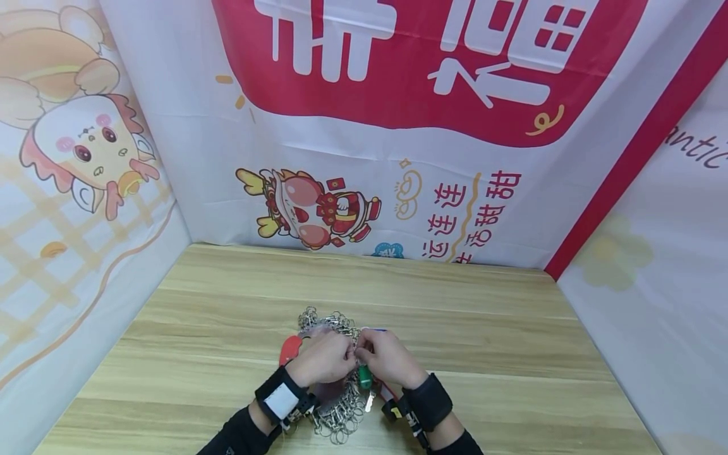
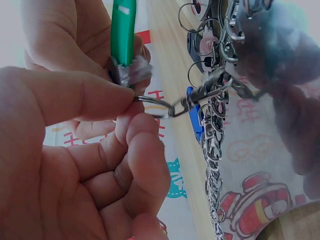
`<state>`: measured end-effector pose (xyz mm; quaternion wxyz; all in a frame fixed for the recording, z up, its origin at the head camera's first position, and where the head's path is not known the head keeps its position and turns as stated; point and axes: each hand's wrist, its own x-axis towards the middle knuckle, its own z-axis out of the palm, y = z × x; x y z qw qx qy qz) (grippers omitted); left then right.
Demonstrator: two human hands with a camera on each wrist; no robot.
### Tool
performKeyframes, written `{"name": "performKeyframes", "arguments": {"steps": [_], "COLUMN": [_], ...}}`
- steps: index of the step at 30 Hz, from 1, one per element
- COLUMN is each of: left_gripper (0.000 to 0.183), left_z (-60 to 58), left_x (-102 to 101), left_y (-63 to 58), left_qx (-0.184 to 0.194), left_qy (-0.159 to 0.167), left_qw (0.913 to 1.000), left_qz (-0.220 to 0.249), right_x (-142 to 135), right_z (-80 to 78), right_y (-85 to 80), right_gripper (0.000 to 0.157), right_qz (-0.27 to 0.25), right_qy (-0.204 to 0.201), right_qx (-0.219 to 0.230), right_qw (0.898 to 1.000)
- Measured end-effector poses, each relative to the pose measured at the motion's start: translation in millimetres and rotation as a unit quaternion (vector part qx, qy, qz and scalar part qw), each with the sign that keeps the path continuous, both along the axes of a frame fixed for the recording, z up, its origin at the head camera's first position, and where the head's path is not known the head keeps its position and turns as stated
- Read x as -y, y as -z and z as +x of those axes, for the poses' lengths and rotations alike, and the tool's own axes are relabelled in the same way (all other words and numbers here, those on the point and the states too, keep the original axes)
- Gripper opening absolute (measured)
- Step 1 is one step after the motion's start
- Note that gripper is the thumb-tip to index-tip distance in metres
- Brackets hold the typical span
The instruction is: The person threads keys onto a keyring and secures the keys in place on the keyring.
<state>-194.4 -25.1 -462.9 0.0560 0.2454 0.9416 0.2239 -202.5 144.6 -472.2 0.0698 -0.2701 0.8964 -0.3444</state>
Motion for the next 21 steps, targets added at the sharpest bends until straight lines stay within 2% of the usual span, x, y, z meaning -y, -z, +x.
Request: {"name": "performKeyframes", "arguments": {"steps": [6, 13, 21], "left_gripper": [0.039, 0.016, 0.007], "left_z": [1.6, 1.3, -3.4], "left_x": [-1.3, -1.2, -1.1], "left_y": [3.4, 3.9, 1.1], "left_qx": [0.012, 0.027, 0.016], "left_qy": [0.009, 0.004, 0.033], "left_qw": [0.9999, 0.9995, 0.999], "left_qz": [0.007, 0.018, 0.028], "right_x": [0.4, -0.7, -2.6], "right_z": [2.0, 2.1, -0.3], "right_y": [1.4, 0.7, -5.1], "right_gripper": [0.01, 0.01, 0.013], "right_qz": [0.0, -0.011, -0.017], "right_qy": [0.01, -0.002, -0.02], "right_qx": [0.005, 0.014, 0.0], "right_qw": [1.0, 1.0, 1.0]}}
